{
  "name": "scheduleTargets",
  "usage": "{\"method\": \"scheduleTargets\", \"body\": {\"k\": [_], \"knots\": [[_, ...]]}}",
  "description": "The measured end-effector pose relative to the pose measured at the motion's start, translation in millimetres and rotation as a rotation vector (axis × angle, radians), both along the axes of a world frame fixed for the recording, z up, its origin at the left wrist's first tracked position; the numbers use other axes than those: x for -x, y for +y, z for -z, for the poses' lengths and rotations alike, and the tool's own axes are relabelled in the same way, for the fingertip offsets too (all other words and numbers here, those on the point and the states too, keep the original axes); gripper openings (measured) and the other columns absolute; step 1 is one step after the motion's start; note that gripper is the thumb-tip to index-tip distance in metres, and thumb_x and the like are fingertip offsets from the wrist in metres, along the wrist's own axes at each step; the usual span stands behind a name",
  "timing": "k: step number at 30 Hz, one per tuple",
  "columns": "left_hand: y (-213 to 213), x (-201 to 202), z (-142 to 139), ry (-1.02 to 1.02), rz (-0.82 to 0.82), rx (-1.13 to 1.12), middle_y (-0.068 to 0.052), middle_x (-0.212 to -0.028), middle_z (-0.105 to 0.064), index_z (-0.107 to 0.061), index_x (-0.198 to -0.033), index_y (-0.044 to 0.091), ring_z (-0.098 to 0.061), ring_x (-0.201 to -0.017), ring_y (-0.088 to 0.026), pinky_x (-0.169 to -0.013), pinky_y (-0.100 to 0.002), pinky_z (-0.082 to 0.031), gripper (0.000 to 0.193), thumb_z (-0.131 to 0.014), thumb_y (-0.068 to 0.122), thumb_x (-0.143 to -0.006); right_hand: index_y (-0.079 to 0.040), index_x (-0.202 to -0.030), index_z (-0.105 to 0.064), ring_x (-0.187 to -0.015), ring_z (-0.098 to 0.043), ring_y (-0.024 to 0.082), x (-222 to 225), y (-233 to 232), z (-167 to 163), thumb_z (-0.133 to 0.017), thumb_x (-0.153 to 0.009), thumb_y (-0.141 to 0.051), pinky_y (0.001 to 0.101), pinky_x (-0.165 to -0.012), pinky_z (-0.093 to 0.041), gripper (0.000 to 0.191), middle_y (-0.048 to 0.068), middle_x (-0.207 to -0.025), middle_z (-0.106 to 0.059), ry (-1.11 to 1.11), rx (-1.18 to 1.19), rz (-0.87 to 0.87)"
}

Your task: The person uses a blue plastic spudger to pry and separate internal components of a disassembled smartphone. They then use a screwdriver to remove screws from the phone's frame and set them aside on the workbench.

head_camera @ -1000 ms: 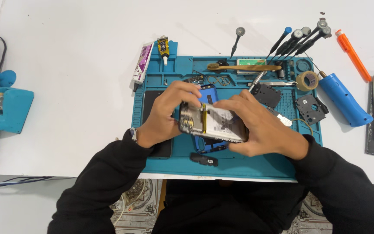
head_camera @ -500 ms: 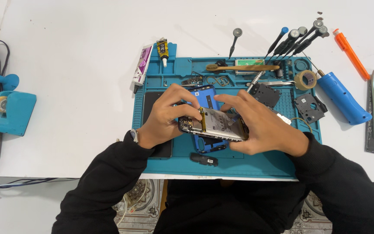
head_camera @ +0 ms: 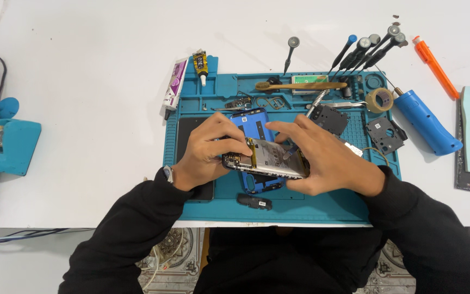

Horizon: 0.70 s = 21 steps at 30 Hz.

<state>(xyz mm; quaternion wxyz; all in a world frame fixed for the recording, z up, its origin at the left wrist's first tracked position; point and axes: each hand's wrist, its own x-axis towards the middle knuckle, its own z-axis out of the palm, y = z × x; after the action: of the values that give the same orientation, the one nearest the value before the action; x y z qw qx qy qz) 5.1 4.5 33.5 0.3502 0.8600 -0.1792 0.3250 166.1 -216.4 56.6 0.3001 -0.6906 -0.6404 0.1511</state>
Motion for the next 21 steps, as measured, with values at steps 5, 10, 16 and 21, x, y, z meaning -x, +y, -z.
{"method": "scheduleTargets", "body": {"k": [5,10,16,21], "knots": [[-2.3,0.9,-1.2,-0.029,-0.019,-0.015,0.003,-0.099,-0.068,-0.072,-0.097,0.014,-0.060,-0.093,-0.019,-0.075,-0.032,-0.053,0.022,-0.087,0.012,-0.081,-0.006,-0.145,-0.046,-0.093,-0.054,0.025,0.1,-1.7,-3.3,-0.077,-0.056,-0.025,0.0378,-0.068,-0.051,0.096,0.010,-0.108,-0.068,0.001,-0.018,-0.013],[-3.4,0.6,-3.5,0.016,-0.035,0.020,0.003,-0.096,-0.068,-0.069,-0.096,0.012,-0.061,-0.090,-0.018,-0.074,-0.031,-0.052,0.022,-0.087,0.013,-0.083,-0.005,-0.145,-0.046,-0.093,-0.053,0.025,-2.8,-2.5,-3.5,-0.077,-0.055,-0.027,0.0376,-0.069,-0.050,0.098,0.010,-0.107,-0.068,-0.002,-0.014,-0.016],[-2.2,0.5,-4.2,0.006,-0.005,-0.004,0.002,-0.097,-0.065,-0.068,-0.096,0.013,-0.058,-0.091,-0.020,-0.075,-0.033,-0.050,0.023,-0.085,0.009,-0.082,-0.005,-0.145,-0.046,-0.092,-0.053,0.025,-3.0,-1.8,-0.2,-0.076,-0.055,-0.028,0.0376,-0.068,-0.050,0.097,0.010,-0.105,-0.069,0.000,-0.011,-0.013],[-3.6,2.7,-1.7,0.033,-0.010,0.024,0.001,-0.101,-0.059,-0.068,-0.096,0.014,-0.056,-0.092,-0.020,-0.073,-0.034,-0.048,0.026,-0.085,0.006,-0.078,-0.005,-0.144,-0.047,-0.090,-0.053,0.025,-2.2,-1.5,0.9,-0.076,-0.056,-0.028,0.0380,-0.069,-0.049,0.096,0.011,-0.103,-0.068,-0.005,-0.042,-0.030]]}}
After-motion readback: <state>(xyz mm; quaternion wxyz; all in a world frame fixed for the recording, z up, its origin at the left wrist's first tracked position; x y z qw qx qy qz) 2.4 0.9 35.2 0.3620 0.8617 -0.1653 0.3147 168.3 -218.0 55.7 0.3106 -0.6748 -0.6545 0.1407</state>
